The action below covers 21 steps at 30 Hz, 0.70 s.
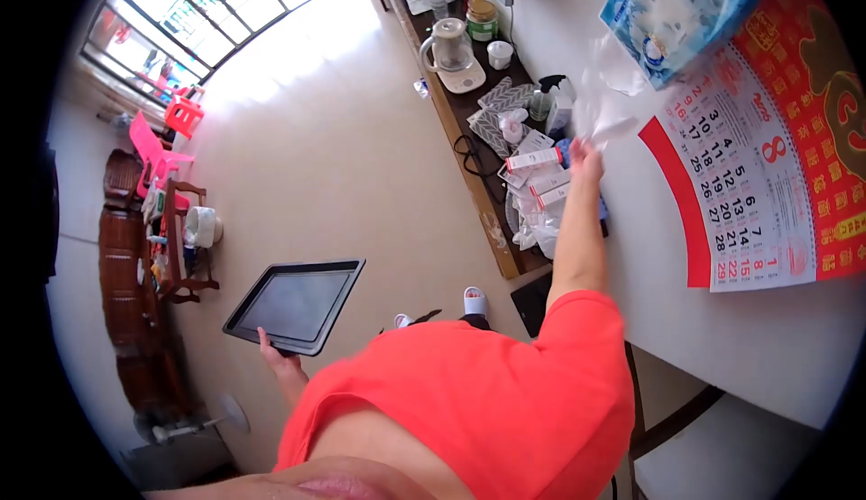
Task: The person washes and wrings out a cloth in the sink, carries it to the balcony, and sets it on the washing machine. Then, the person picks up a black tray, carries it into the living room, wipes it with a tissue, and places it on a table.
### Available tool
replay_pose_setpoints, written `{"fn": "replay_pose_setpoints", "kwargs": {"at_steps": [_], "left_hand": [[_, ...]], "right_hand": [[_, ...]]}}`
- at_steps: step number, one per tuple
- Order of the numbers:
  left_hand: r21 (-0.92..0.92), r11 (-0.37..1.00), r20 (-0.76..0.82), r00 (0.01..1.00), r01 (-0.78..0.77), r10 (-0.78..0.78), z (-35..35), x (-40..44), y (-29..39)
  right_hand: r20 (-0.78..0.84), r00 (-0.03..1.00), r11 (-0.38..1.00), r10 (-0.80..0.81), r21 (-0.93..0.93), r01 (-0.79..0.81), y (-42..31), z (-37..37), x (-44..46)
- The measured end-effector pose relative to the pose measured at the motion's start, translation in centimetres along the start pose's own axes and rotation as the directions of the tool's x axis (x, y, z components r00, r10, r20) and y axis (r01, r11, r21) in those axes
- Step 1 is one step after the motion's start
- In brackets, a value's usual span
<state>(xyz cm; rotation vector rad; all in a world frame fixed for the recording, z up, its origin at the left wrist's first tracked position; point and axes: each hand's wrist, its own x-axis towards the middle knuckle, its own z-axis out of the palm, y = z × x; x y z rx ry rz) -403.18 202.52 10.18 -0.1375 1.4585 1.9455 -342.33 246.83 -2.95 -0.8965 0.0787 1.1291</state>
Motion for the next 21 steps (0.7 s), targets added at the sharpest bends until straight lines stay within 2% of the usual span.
{"fn": "replay_pose_setpoints", "kwargs": {"at_steps": [1, 4, 7, 9, 11, 14, 15, 16, 17, 18, 19, 20, 21], "left_hand": [[0.002, 1.0, -0.003, 1.0, 0.014, -0.014, 0.4, 0.7, -0.1], [-0.009, 1.0, 0.004, 1.0, 0.026, -0.026, 3.4, 2.0, -0.1], [-0.046, 0.999, 0.057, 0.998, 0.019, -0.016, 5.1, 2.8, -0.2], [-0.056, 0.998, 0.07, 0.998, 0.015, -0.011, 5.2, 3.2, -0.2], [-0.055, 0.998, 0.071, 0.997, 0.017, -0.013, 5.6, 3.6, -0.3], [-0.069, 0.997, 0.028, 1.0, 0.015, -0.013, 5.7, 4.1, -0.6], [-0.077, 0.997, 0.051, 0.999, 0.016, -0.012, 5.2, 4.5, -0.8], [-0.09, 0.996, 0.071, 0.997, 0.013, -0.007, 4.5, 4.8, -1.0], [-0.105, 0.994, 0.09, 0.996, 0.009, 0.001, 4.0, 4.8, -1.2], [-0.126, 0.992, 0.071, 0.997, 0.022, -0.013, 3.9, 4.6, -1.2], [-0.141, 0.989, 0.051, 0.998, 0.033, -0.026, 3.8, 4.2, -0.7], [-0.147, 0.989, 0.034, 0.999, 0.016, -0.011, 3.8, 3.8, -0.3], [-0.178, 0.984, 0.044, 0.999, 0.019, -0.012, 3.6, 3.8, 0.3]], "right_hand": [[-0.188, 0.973, 0.99, 0.135, 0.076, -0.123, 1.1, -2.1, -0.7], [-0.135, 0.985, 0.993, 0.106, 0.056, -0.099, 1.0, -2.2, -3.8], [0.095, 0.994, 0.998, -0.047, 0.047, 0.043, -2.1, 2.5, -5.5], [0.251, 0.941, 0.971, -0.226, -0.016, 0.238, -4.7, 7.0, -7.0], [0.283, 0.893, 0.933, -0.351, 0.022, 0.36, -6.7, 11.5, -8.7], [0.254, 0.873, 0.901, -0.417, -0.006, 0.433, -8.8, 14.6, -5.4], [0.121, 0.894, 0.891, -0.432, -0.098, 0.444, -9.2, 14.8, -4.1], [0.118, 0.849, 0.85, -0.515, -0.06, 0.524, -8.9, 14.7, -3.5], [0.086, 0.794, 0.778, -0.601, -0.162, 0.607, -8.1, 15.1, -6.1], [0.192, 0.706, 0.664, -0.682, -0.241, 0.707, -6.0, 13.1, -6.2], [0.275, 0.741, 0.528, -0.613, -0.555, 0.643, -3.2, 8.4, -3.8], [0.453, 0.738, -0.28, -0.499, -0.891, 0.358, -0.5, 3.5, -3.3], [0.588, 0.752, -0.49, -0.299, -0.77, 0.407, 3.7, -2.7, -1.8]]}}
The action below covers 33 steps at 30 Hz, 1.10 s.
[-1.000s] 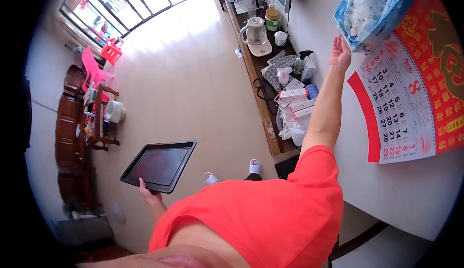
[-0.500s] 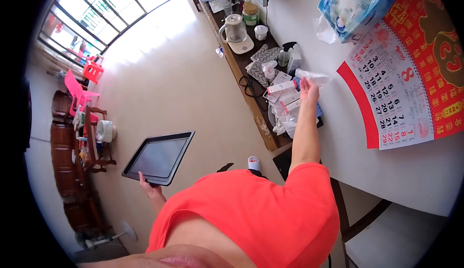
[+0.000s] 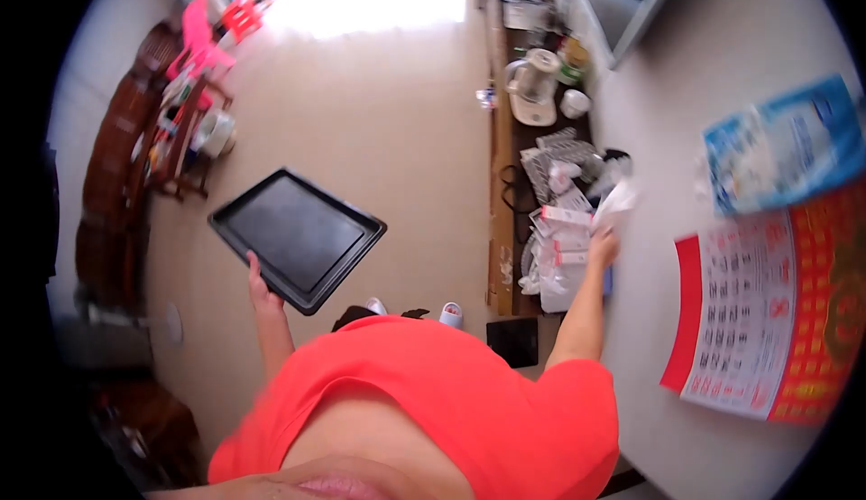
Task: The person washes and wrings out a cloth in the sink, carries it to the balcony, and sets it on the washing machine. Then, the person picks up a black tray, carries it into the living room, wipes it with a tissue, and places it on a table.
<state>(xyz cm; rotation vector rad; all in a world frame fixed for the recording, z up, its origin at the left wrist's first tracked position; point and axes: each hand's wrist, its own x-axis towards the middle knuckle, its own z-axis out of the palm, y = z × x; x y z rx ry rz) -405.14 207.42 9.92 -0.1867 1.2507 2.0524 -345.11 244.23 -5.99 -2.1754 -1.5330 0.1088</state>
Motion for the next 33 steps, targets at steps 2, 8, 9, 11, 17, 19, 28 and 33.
{"fn": "replay_pose_setpoints", "kwargs": {"at_steps": [2, 8, 9, 11, 17, 19, 28, 33], "left_hand": [[-0.05, 0.999, 0.054, 0.998, -0.014, 0.017, -0.3, 0.4, 1.7], [0.034, 0.961, -0.064, 0.959, -0.275, 0.276, -2.6, 4.9, 7.4], [-0.019, 0.954, -0.056, 0.953, -0.3, 0.299, -3.2, 5.3, 8.0], [-0.083, 0.941, -0.05, 0.945, -0.328, 0.325, -4.4, 6.5, 9.6], [-0.183, 0.928, -0.022, 0.945, -0.325, 0.327, -8.4, 12.7, 20.1], [-0.153, 0.92, -0.033, 0.932, -0.362, 0.361, -9.4, 14.8, 23.6], [-0.029, 0.863, -0.166, 0.853, -0.505, 0.494, -14.0, 21.7, 29.4], [0.079, 0.835, -0.098, 0.829, -0.545, 0.551, -14.4, 26.9, 33.3]], "right_hand": [[0.708, 0.705, 0.936, -0.036, -0.224, 0.273, 5.0, 8.0, -6.4], [0.546, 0.53, 0.699, -0.649, 0.153, 0.698, -19.6, 3.4, -15.7], [0.597, 0.401, 0.622, -0.695, 0.219, 0.752, -24.8, 2.0, -16.6], [0.5, 0.17, 0.415, -0.849, 0.433, 0.801, -34.8, -0.3, -18.8], [0.157, -0.203, 0.007, -0.967, 0.808, 0.59, -61.9, -6.1, -35.8], [-0.008, -0.332, -0.161, -0.943, 0.885, 0.437, -67.2, -5.7, -42.3], [-0.41, -0.365, -0.541, -0.836, 0.727, 0.423, -84.4, 3.3, -58.1], [-0.279, -0.051, -0.267, -0.959, 0.825, 0.498, -102.6, 5.3, -60.3]]}}
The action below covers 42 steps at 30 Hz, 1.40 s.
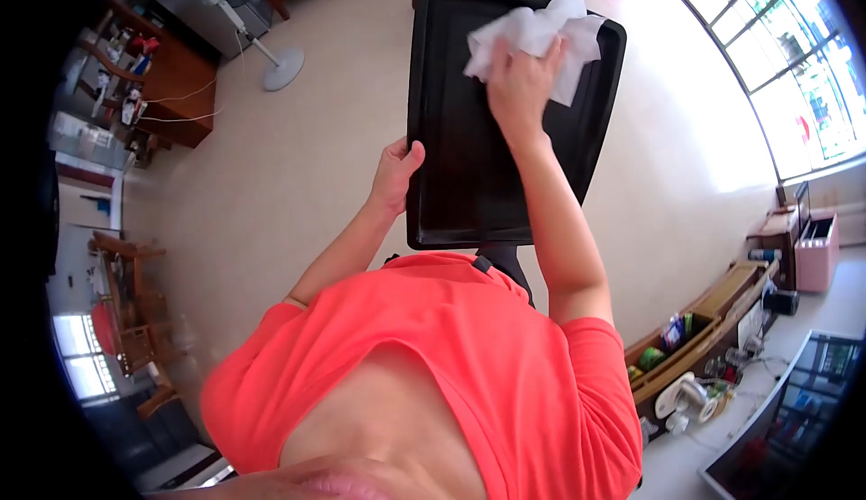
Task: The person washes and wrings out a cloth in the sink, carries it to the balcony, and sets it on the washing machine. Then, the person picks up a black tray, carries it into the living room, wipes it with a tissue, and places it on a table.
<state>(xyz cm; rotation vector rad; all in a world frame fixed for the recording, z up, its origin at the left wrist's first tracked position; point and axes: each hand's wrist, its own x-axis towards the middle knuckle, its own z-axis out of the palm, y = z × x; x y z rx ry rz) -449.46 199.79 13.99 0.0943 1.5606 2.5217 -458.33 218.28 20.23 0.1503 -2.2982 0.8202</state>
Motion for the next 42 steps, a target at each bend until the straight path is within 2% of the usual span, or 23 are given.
{"fn": "replay_pose_setpoints", "kwargs": {"at_steps": [1, 2, 3, 5, 7, 9, 11, 13, 15, 19, 21, 23, 27, 28, 29, 31, 33, 35, 36, 37, 38, 41, 42], "left_hand": [[0.031, 0.999, -0.005, 1.0, -0.03, 0.03, 0.4, 2.1, 0.2], [0.062, 0.996, -0.007, 0.998, -0.065, 0.066, 0.7, 4.5, 0.5], [0.051, 0.997, -0.023, 0.998, -0.057, 0.058, 0.8, 7.0, 0.6], [0.03, 0.999, -0.06, 0.997, -0.045, 0.047, 0.5, 12.0, 1.7], [0.053, 0.997, -0.116, 0.992, -0.048, 0.054, -0.3, 16.3, 2.2], [0.054, 0.996, -0.135, 0.988, -0.065, 0.072, 0.0, 20.3, 2.7], [0.158, 0.986, -0.119, 0.99, -0.051, 0.07, 0.4, 22.4, 3.0], [0.211, 0.974, -0.126, 0.986, -0.077, 0.105, 1.0, 25.7, 3.1], [0.214, 0.973, -0.156, 0.98, -0.09, 0.125, 0.5, 29.0, 3.4], [0.15, 0.981, -0.198, 0.968, -0.123, 0.152, -2.1, 35.2, 3.4], [0.117, 0.987, -0.203, 0.97, -0.111, 0.133, -2.6, 38.2, 4.1], [0.098, 0.988, -0.168, 0.976, -0.123, 0.138, -4.3, 41.7, 4.0], [0.079, 0.982, -0.231, 0.955, -0.17, 0.184, -6.3, 48.7, 5.7], [0.072, 0.98, -0.265, 0.944, -0.185, 0.198, -6.8, 50.7, 6.5], [0.139, 0.976, -0.266, 0.943, -0.166, 0.199, -6.9, 52.9, 7.7], [0.282, 0.957, -0.295, 0.943, -0.069, 0.155, -7.8, 55.9, 10.0], [0.237, 0.967, -0.27, 0.949, -0.097, 0.162, -9.3, 59.6, 10.3], [0.159, 0.979, -0.294, 0.94, -0.131, 0.174, -9.7, 62.6, 10.6], [0.105, 0.983, -0.332, 0.927, -0.148, 0.175, -9.4, 63.9, 10.6], [0.052, 0.984, -0.369, 0.912, -0.172, 0.179, -9.4, 65.2, 10.7], [0.046, 0.983, -0.4, 0.898, -0.178, 0.182, -10.8, 66.6, 9.8], [-0.081, 0.982, -0.469, 0.876, -0.173, 0.116, -10.0, 68.5, 10.4], [-0.133, 0.97, -0.445, 0.887, -0.201, 0.123, -10.0, 68.9, 10.2]], "right_hand": [[-0.161, 0.984, 0.997, -0.08, -0.035, 0.075, -0.3, 2.2, 2.0], [-0.13, 0.952, 0.95, -0.279, -0.185, 0.253, -0.3, 4.0, 3.6], [-0.081, 0.929, 0.932, -0.362, -0.048, 0.359, -0.8, 4.8, 4.5], [-0.004, 0.921, 0.903, -0.39, 0.193, 0.383, 0.0, 7.1, 5.6], [0.22, 0.809, 0.834, -0.545, 0.245, 0.495, 3.5, 7.6, 7.4], [0.215, 0.762, 0.786, -0.611, 0.281, 0.551, 6.0, 9.2, 12.3], [0.072, 0.887, 0.887, -0.456, 0.112, 0.447, 7.9, 12.0, 18.7], [0.019, 0.92, 0.876, -0.391, 0.314, 0.366, 7.8, 13.5, 24.5], [0.099, 0.833, 0.837, -0.544, 0.129, 0.532, 8.5, 15.4, 25.3], [0.262, 0.694, 0.727, -0.671, 0.414, 0.548, 11.6, 18.4, 23.1], [0.186, 0.706, 0.717, -0.683, 0.355, 0.6, 13.3, 21.0, 28.5], [0.057, 0.836, 0.818, -0.545, 0.251, 0.517, 15.3, 23.5, 34.7], [-0.075, 0.891, 0.894, -0.448, -0.003, 0.449, 21.2, 28.9, 41.2], [-0.094, 0.944, 0.941, -0.317, 0.088, 0.325, 22.4, 30.1, 42.4], [-0.088, 0.979, 0.963, -0.182, 0.183, 0.196, 23.6, 31.2, 43.5], [0.017, 0.993, 0.981, -0.115, 0.158, 0.111, 25.0, 33.5, 44.3], [-0.026, 0.995, 0.977, -0.099, 0.188, 0.102, 25.9, 35.5, 43.2], [0.088, 0.993, 0.991, -0.078, 0.118, 0.067, 26.1, 37.1, 39.7], [0.116, 0.982, 0.988, -0.149, 0.058, 0.143, 24.8, 37.1, 38.5], [0.269, 0.953, 0.985, -0.138, 0.138, 0.103, 23.7, 37.6, 37.4], [0.362, 0.888, 0.956, -0.282, 0.181, 0.23, 22.7, 38.1, 36.1], [0.437, 0.693, 0.772, -0.574, 0.571, 0.279, 19.9, 37.4, 37.9], [0.356, 0.76, 0.806, -0.544, 0.474, 0.355, 21.0, 38.5, 39.5]]}}
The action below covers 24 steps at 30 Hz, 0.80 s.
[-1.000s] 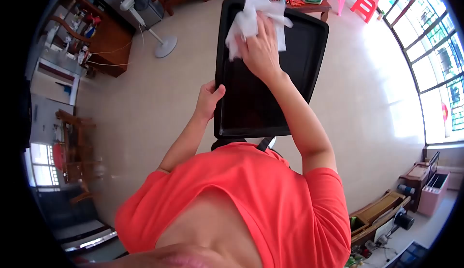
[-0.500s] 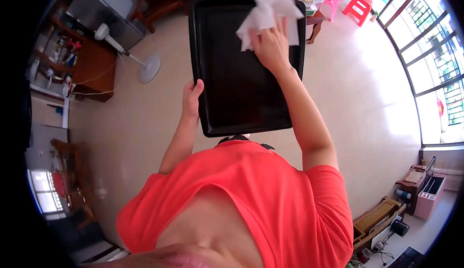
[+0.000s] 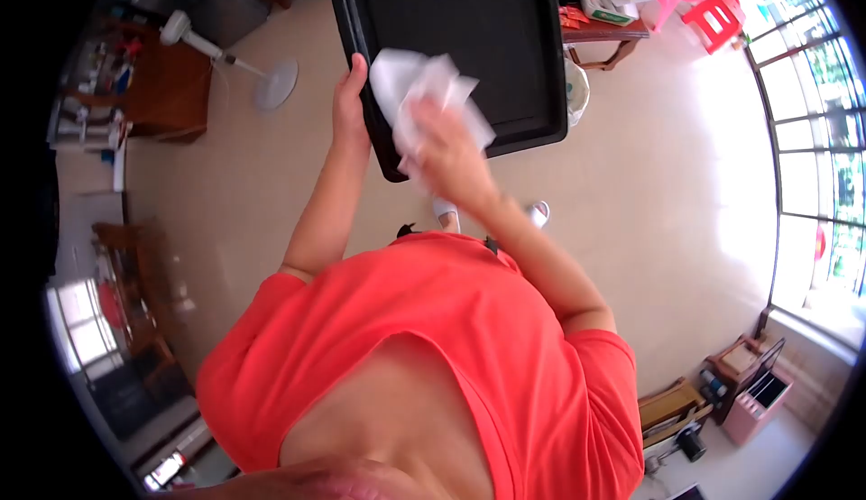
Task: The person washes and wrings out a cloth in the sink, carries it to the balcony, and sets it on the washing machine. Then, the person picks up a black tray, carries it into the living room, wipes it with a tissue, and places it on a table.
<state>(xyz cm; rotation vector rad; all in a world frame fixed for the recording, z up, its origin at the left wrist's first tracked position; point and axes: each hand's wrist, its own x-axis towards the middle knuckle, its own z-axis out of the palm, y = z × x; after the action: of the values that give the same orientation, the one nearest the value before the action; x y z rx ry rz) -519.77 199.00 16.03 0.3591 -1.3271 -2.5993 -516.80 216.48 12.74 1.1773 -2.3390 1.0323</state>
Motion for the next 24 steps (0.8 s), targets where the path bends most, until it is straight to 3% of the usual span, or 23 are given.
{"fn": "replay_pose_setpoints", "kwargs": {"at_steps": [1, 3, 5, 6, 7, 9, 10, 12, 13, 14, 15, 17, 19, 21, 23, 24], "left_hand": [[0.024, 1.0, -0.049, 0.999, -0.007, 0.008, 0.4, -0.1, -0.2], [0.012, 1.0, -0.067, 0.997, -0.029, 0.03, 1.6, -0.7, -1.1], [0.082, 0.995, -0.144, 0.987, -0.058, 0.069, 3.6, -1.3, -1.0], [0.089, 0.995, -0.147, 0.988, -0.042, 0.054, 4.3, -1.3, -1.0], [0.094, 0.995, -0.144, 0.989, -0.024, 0.038, 4.7, -1.3, -0.7], [0.136, 0.988, -0.135, 0.987, -0.069, 0.088, 5.9, -0.9, -0.8], [-0.061, 0.997, -0.125, 0.992, -0.044, 0.036, 5.4, 0.5, -2.0], [-0.063, 0.996, -0.156, 0.985, 0.064, -0.073, 6.2, 0.1, -1.3], [-0.093, 0.995, -0.134, 0.99, 0.036, -0.048, 6.8, 0.3, -1.0], [-0.123, 0.992, -0.113, 0.993, 0.009, -0.023, 7.4, 0.4, -0.7], [0.029, 0.998, -0.249, 0.967, -0.047, 0.052, 8.3, 0.2, -0.4], [-0.146, 0.98, -0.109, 0.987, -0.135, 0.12, 6.6, 2.1, -2.1], [-0.167, 0.975, -0.054, 0.989, -0.147, 0.14, 6.8, 1.9, -1.0], [-0.09, 0.981, -0.105, 0.981, -0.172, 0.162, 6.2, 2.4, -0.4], [-0.086, 0.982, -0.096, 0.982, -0.17, 0.162, 6.5, 2.0, -0.1], [-0.085, 0.982, -0.087, 0.983, -0.17, 0.163, 6.8, 2.0, 0.1]], "right_hand": [[-0.108, 0.994, 0.992, -0.01, -0.123, -0.004, 3.1, -0.1, 1.6], [-0.228, 0.968, 0.976, 0.106, -0.165, -0.145, 8.8, -2.7, 6.1], [-0.22, 0.975, 0.981, -0.033, -0.196, -0.011, 10.8, -4.7, 9.8], [-0.153, 0.987, 0.977, -0.054, -0.213, 0.02, 9.1, -4.7, 10.1], [0.035, 0.982, 0.933, -0.183, -0.308, 0.185, 7.5, -4.2, 10.0], [-0.165, 0.957, 0.969, -0.238, 0.032, 0.247, 4.4, -3.6, 8.3], [-0.089, 0.961, 0.962, -0.262, 0.055, 0.267, 4.3, -4.3, 6.6], [0.074, 0.955, 0.944, -0.286, 0.194, 0.267, 4.8, -6.0, 2.8], [0.127, 0.939, 0.937, -0.32, 0.188, 0.294, 4.6, -7.1, 1.3], [0.15, 0.945, 0.949, -0.291, 0.169, 0.265, 5.1, -7.6, -0.1], [0.173, 0.949, 0.959, -0.265, 0.147, 0.241, 6.4, -7.9, -1.3], [0.125, 0.971, 0.979, -0.203, 0.029, 0.201, 11.7, -8.8, -1.8], [0.064, 0.995, 0.983, -0.07, -0.167, 0.08, 15.1, -11.3, -0.8], [-0.031, 0.999, 0.987, 0.021, -0.158, -0.026, 15.9, -12.0, -0.1], [-0.113, 0.993, 0.978, -0.027, -0.208, 0.003, 14.1, -10.2, -0.3], [-0.034, 0.999, 0.985, -0.016, -0.174, 0.01, 13.4, -8.9, -0.9]]}}
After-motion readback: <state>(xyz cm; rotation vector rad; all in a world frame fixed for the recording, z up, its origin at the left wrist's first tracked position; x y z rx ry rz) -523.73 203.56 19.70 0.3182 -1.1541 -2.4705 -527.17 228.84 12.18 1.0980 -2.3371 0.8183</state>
